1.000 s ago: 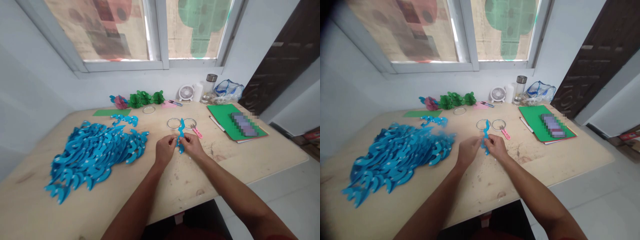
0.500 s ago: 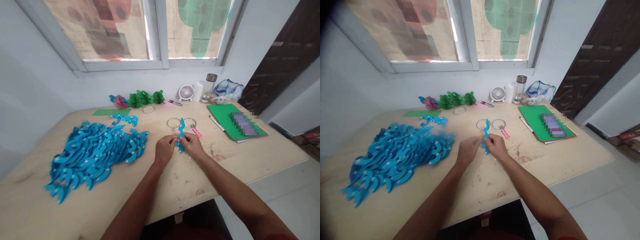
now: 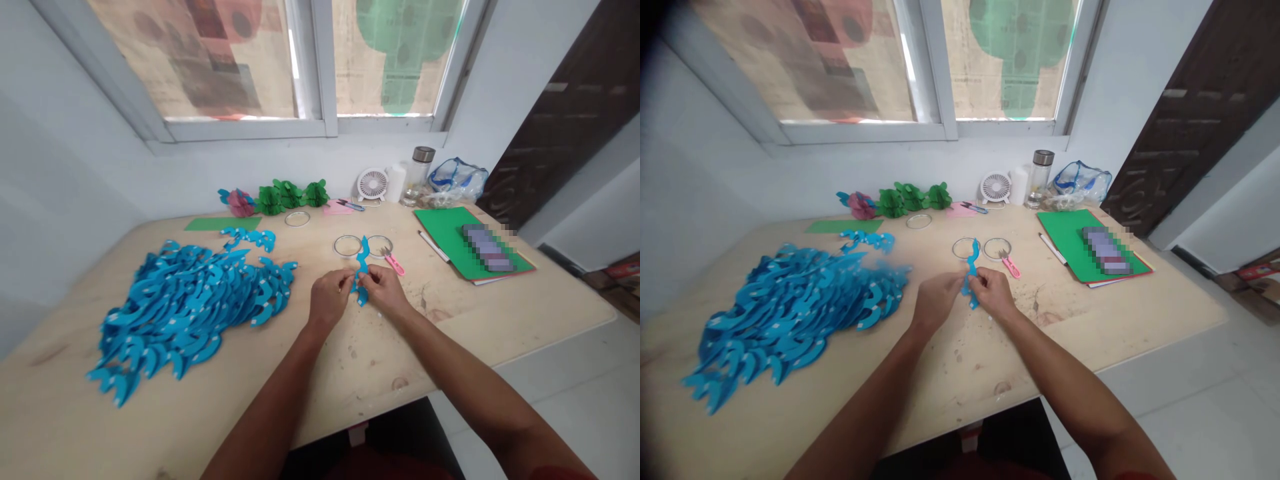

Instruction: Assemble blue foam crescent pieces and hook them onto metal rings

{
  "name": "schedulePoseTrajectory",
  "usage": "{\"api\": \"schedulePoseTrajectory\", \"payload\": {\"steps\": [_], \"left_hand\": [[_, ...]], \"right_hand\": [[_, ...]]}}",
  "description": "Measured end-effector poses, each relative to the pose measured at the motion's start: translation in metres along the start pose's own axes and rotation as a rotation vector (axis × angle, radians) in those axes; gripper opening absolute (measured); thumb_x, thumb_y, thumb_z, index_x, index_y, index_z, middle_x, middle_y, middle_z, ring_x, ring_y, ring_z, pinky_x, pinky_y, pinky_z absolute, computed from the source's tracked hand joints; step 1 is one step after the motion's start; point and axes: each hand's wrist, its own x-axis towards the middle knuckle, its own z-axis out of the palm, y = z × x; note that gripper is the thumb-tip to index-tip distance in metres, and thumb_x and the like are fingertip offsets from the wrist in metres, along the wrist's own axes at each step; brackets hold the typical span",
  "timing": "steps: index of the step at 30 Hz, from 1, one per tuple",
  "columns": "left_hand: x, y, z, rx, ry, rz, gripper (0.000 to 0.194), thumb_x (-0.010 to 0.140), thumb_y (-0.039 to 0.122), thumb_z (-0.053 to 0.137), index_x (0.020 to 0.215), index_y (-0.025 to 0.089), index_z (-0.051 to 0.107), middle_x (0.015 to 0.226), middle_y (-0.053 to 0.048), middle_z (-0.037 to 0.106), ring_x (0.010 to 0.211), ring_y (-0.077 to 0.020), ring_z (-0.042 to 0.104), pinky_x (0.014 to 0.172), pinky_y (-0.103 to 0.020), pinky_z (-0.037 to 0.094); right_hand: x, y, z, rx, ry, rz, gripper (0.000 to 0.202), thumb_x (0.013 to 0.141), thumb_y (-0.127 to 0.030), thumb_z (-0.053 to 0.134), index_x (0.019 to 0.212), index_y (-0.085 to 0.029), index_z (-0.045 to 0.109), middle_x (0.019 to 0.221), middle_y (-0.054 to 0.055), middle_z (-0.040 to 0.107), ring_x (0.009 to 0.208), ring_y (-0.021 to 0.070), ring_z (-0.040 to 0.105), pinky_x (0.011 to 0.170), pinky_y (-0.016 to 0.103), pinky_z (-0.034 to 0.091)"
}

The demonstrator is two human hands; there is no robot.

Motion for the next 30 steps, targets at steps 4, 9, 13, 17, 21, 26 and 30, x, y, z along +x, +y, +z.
{"api": "schedulePoseTrajectory", "payload": {"steps": [4,9,13,17,21,26,30], "left_hand": [[-0.0006,-0.0002,-0.0001,0.017,0.011,0.015,0.02,0.082,0.02,0.051,0.088,0.019,0.07,0.09,-0.005,0.072,0.084,-0.0187,0.066,0.077,-0.029,0.049],[0.0002,-0.0007,-0.0003,0.045,-0.008,0.01,0.019,0.082,0.02,0.051,0.088,0.019,0.07,0.091,-0.006,0.072,0.085,-0.02,0.066,0.078,-0.03,0.049],[0.0003,0.0009,-0.0014,0.063,-0.007,0.011,0.019,0.081,0.019,0.052,0.087,0.019,0.07,0.089,-0.006,0.072,0.085,-0.0203,0.065,0.077,-0.03,0.048],[-0.0001,0.0023,-0.0018,0.046,0.009,-0.002,0.019,0.081,0.019,0.052,0.087,0.02,0.07,0.089,-0.006,0.072,0.082,-0.0192,0.065,0.076,-0.03,0.049],[0.0001,0.0022,-0.0018,-0.035,0.007,-0.032,0.019,0.081,0.019,0.052,0.086,0.02,0.07,0.089,-0.005,0.072,0.08,-0.0173,0.066,0.075,-0.028,0.049],[0.0001,0.0014,-0.0019,-0.075,0.001,-0.029,0.019,0.08,0.019,0.052,0.086,0.021,0.07,0.092,-0.005,0.072,0.083,-0.0173,0.066,0.077,-0.027,0.05],[-0.0002,0.0006,-0.0012,-0.018,0.012,-0.007,0.019,0.08,0.019,0.053,0.087,0.021,0.07,0.092,-0.005,0.072,0.085,-0.0183,0.066,0.078,-0.029,0.05]], "right_hand": [[-0.0006,-0.0008,-0.0002,0.003,0.001,-0.004,0.022,0.077,-0.032,0.05,0.066,-0.015,0.06,0.056,0.0,0.055,0.051,0.0117,0.047,0.048,0.022,0.034],[-0.0003,-0.0005,-0.0007,-0.021,-0.003,-0.017,0.022,0.078,-0.031,0.05,0.066,-0.015,0.059,0.057,0.0,0.055,0.051,0.011,0.046,0.049,0.022,0.034],[-0.0004,-0.0003,-0.0003,-0.014,-0.008,-0.022,0.021,0.078,-0.03,0.05,0.066,-0.016,0.059,0.058,-0.001,0.055,0.051,0.0105,0.046,0.05,0.022,0.035],[-0.001,-0.001,0.0003,-0.005,-0.005,-0.021,0.022,0.078,-0.031,0.05,0.065,-0.015,0.058,0.056,-0.002,0.053,0.05,0.01,0.044,0.049,0.021,0.034],[-0.0009,-0.0015,-0.0001,-0.008,0.006,-0.017,0.023,0.078,-0.033,0.05,0.066,-0.015,0.059,0.056,-0.001,0.053,0.051,0.0109,0.046,0.048,0.021,0.033],[-0.0005,-0.0011,-0.0007,-0.01,0.004,-0.006,0.024,0.077,-0.034,0.05,0.067,-0.015,0.059,0.056,-0.001,0.054,0.053,0.0117,0.047,0.048,0.022,0.034],[-0.0004,-0.0015,-0.0008,-0.012,0.005,0.004,0.024,0.077,-0.035,0.05,0.066,-0.016,0.059,0.055,-0.001,0.053,0.053,0.0121,0.047,0.048,0.022,0.034]]}}
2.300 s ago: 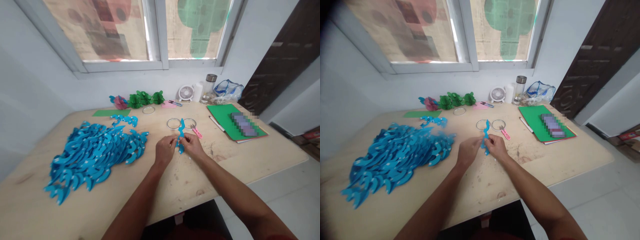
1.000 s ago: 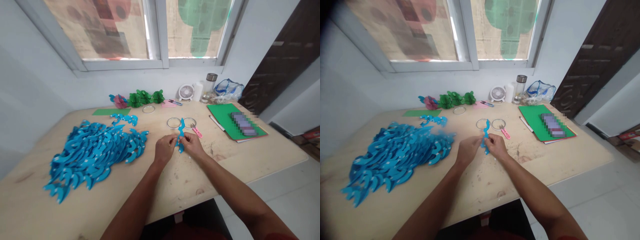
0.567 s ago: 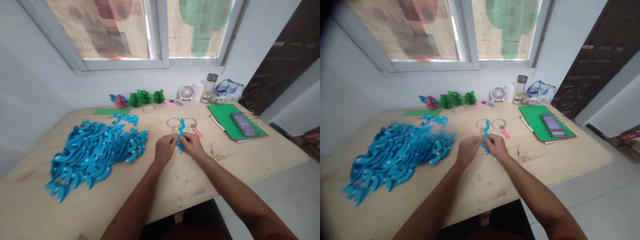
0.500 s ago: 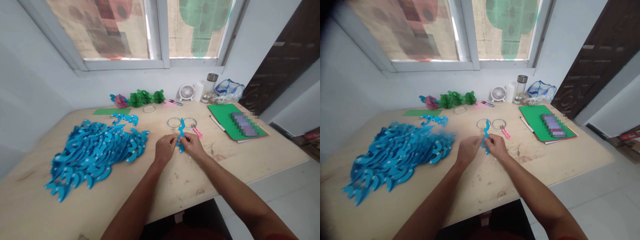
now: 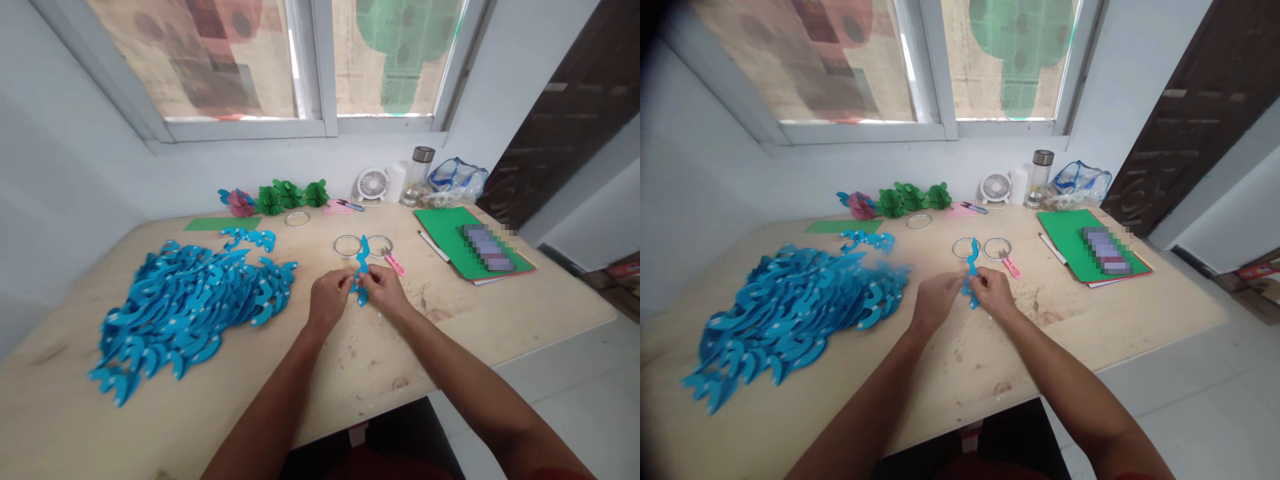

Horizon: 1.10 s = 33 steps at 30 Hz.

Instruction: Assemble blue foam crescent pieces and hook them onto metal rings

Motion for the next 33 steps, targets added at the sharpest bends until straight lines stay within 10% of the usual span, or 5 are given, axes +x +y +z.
{"api": "schedulePoseTrajectory", "payload": {"steps": [33], "left_hand": [[0.0004,0.005,-0.0027,0.02,-0.005,-0.017,0.018,0.079,0.019,0.052,0.083,0.02,0.07,0.083,-0.004,0.072,0.075,-0.0163,0.065,0.07,-0.025,0.048]], "right_hand": [[-0.0008,-0.0025,-0.0008,-0.024,-0.007,-0.03,0.025,0.078,-0.035,0.05,0.065,-0.016,0.059,0.055,-0.001,0.054,0.052,0.0117,0.046,0.049,0.022,0.033]]}}
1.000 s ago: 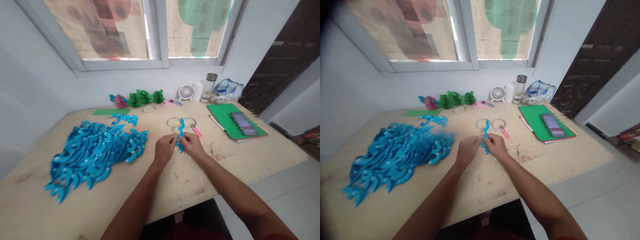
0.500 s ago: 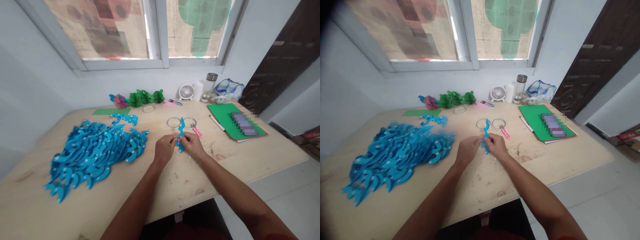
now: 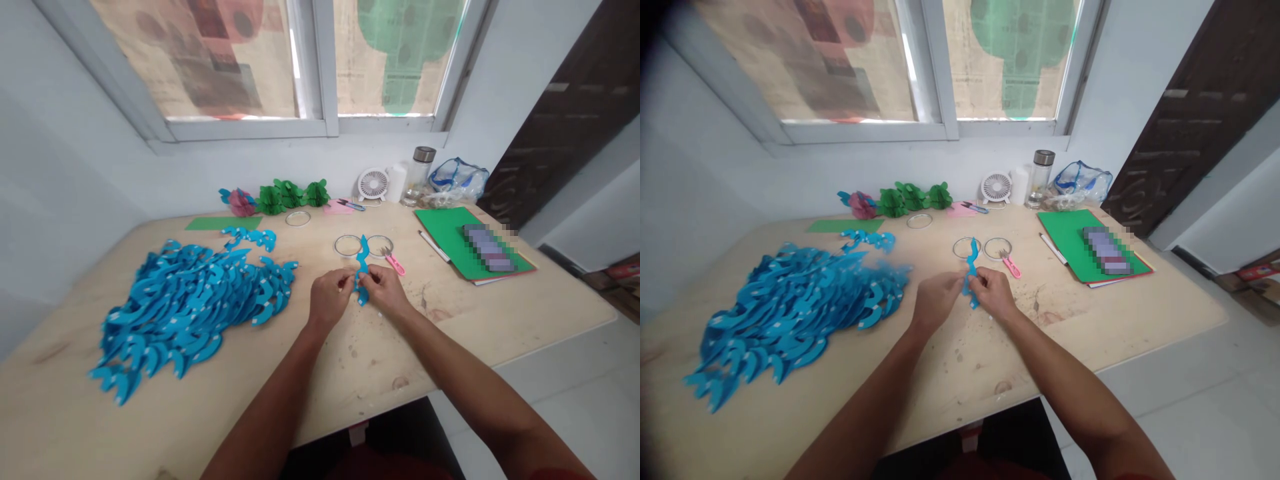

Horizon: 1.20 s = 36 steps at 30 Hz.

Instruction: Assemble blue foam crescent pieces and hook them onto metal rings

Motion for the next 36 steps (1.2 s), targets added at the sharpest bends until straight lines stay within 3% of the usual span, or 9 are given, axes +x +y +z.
{"api": "schedulePoseTrajectory", "payload": {"steps": [20,27,36], "left_hand": [[-0.0011,-0.0038,0.0023,-0.002,-0.002,0.028,0.019,0.081,0.02,0.052,0.086,0.021,0.07,0.092,-0.004,0.072,0.085,-0.0185,0.065,0.077,-0.029,0.048],[-0.0021,-0.0014,0.0013,0.053,0.023,0.043,0.017,0.08,0.019,0.053,0.083,0.02,0.069,0.084,-0.004,0.072,0.075,-0.0181,0.064,0.07,-0.028,0.047],[-0.0045,0.0002,0.0058,0.192,0.079,0.106,0.018,0.081,0.018,0.05,0.082,0.016,0.068,0.08,-0.007,0.071,0.08,-0.0197,0.064,0.073,-0.028,0.045]], "right_hand": [[0.0003,0.001,0.0009,0.021,0.013,0.008,0.025,0.077,-0.035,0.049,0.063,-0.016,0.057,0.052,-0.002,0.05,0.05,0.0111,0.045,0.048,0.022,0.032],[0.0006,0.0017,0.0014,0.009,0.015,0.004,0.024,0.077,-0.033,0.049,0.063,-0.016,0.057,0.053,-0.002,0.05,0.051,0.0109,0.044,0.048,0.022,0.032],[0.0003,0.0019,0.0024,0.011,0.003,0.008,0.025,0.078,-0.035,0.05,0.062,-0.016,0.055,0.053,-0.002,0.049,0.052,0.0103,0.043,0.048,0.021,0.031]]}}
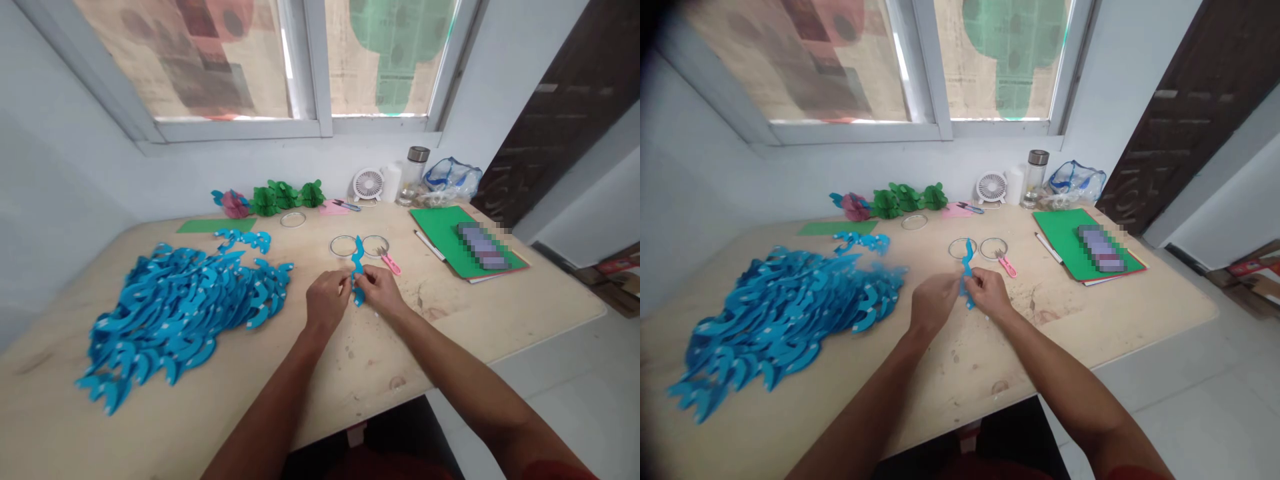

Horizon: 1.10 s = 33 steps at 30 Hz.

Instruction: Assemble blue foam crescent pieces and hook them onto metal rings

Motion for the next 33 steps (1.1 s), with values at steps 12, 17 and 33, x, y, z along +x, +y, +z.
{"api": "schedulePoseTrajectory", "payload": {"steps": [12,17,33], "left_hand": [[0.0028,-0.0009,-0.0017,-0.271,-0.042,-0.159,0.019,0.079,0.019,0.05,0.081,0.019,0.069,0.08,-0.002,0.072,0.07,-0.014,0.063,0.068,-0.023,0.045],[0.0039,-0.0012,-0.0026,-0.355,-0.054,-0.206,0.019,0.079,0.022,0.05,0.08,0.019,0.069,0.078,0.0,0.072,0.069,-0.013,0.063,0.065,-0.021,0.045],[0.0053,-0.0037,-0.0034,-0.391,-0.076,-0.179,0.018,0.079,0.021,0.052,0.08,0.019,0.071,0.083,-0.002,0.073,0.073,-0.0146,0.065,0.069,-0.023,0.047]], "right_hand": [[0.0023,0.0055,0.0004,0.098,0.0,0.044,0.027,0.077,-0.038,0.051,0.063,-0.016,0.057,0.053,-0.002,0.05,0.049,0.0105,0.044,0.046,0.021,0.031],[0.003,0.0061,0.0002,0.179,-0.019,0.065,0.025,0.076,-0.037,0.053,0.065,-0.015,0.057,0.053,-0.003,0.05,0.047,0.0097,0.043,0.046,0.022,0.033],[0.0045,0.0077,0.0001,0.272,-0.025,0.075,0.023,0.075,-0.034,0.055,0.062,-0.016,0.057,0.051,-0.003,0.049,0.045,0.0094,0.041,0.045,0.022,0.032]]}}
